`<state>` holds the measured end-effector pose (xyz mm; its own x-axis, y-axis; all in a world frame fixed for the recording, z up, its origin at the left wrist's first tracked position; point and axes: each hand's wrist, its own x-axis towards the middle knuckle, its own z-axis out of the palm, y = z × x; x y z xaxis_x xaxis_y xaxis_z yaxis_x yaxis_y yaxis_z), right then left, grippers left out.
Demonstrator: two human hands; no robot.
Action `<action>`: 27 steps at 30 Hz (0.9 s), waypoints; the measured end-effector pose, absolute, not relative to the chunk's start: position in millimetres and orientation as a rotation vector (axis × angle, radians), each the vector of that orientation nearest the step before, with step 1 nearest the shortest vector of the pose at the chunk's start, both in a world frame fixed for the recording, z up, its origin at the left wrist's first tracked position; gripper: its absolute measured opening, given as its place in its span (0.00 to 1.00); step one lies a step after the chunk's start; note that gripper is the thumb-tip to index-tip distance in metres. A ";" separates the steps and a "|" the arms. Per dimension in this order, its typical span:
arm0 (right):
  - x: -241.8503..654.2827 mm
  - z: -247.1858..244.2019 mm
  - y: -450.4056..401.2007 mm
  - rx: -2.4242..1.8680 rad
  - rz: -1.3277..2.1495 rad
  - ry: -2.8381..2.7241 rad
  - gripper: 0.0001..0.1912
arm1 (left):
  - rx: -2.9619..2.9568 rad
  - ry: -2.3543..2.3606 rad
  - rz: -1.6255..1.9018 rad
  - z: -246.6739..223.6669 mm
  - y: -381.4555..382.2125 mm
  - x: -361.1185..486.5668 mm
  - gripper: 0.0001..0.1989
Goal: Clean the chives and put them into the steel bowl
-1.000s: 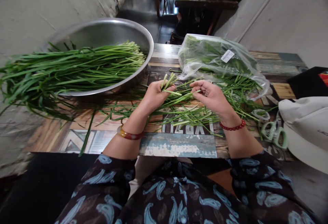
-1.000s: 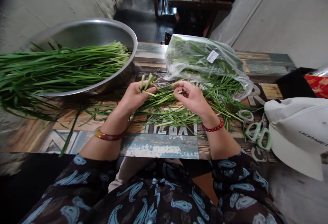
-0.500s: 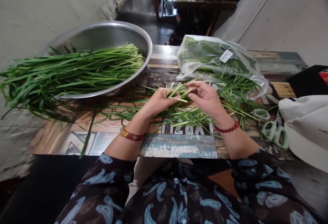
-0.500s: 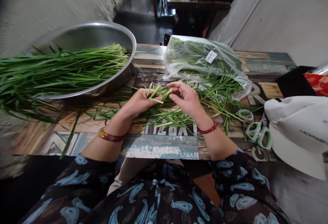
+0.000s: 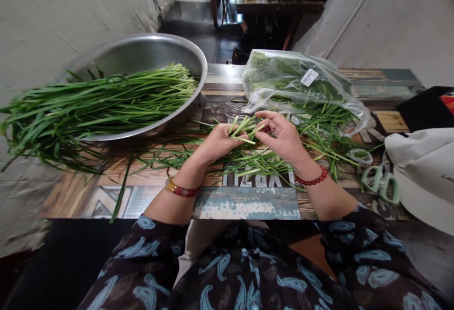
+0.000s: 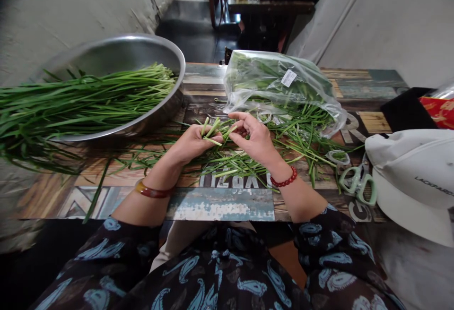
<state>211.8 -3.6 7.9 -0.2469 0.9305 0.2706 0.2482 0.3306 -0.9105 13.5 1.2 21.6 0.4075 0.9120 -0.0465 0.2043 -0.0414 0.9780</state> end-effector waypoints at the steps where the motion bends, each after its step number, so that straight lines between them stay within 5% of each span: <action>1: 211.5 7.6 -3.5 -1.058 0.964 -1.705 0.22 | 1.522 1.029 0.786 21.5 1.3 13.5 0.15; 5: 211.9 7.3 -2.8 -1.032 0.980 -1.685 0.21 | 1.528 1.037 0.784 23.9 1.0 13.4 0.15; 11: 218.1 10.0 0.0 -1.134 0.923 -1.706 0.07 | 1.479 1.063 0.776 29.6 -1.1 13.8 0.17; 27: 220.9 0.2 2.5 -1.046 1.127 -1.624 0.07 | 1.399 0.987 0.846 25.9 0.7 13.6 0.16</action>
<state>220.9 2.5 0.2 -0.2635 0.9458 0.1900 0.1534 0.2355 -0.9597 13.6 0.7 25.9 0.3827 0.9222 -0.0548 0.0868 0.0232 0.9960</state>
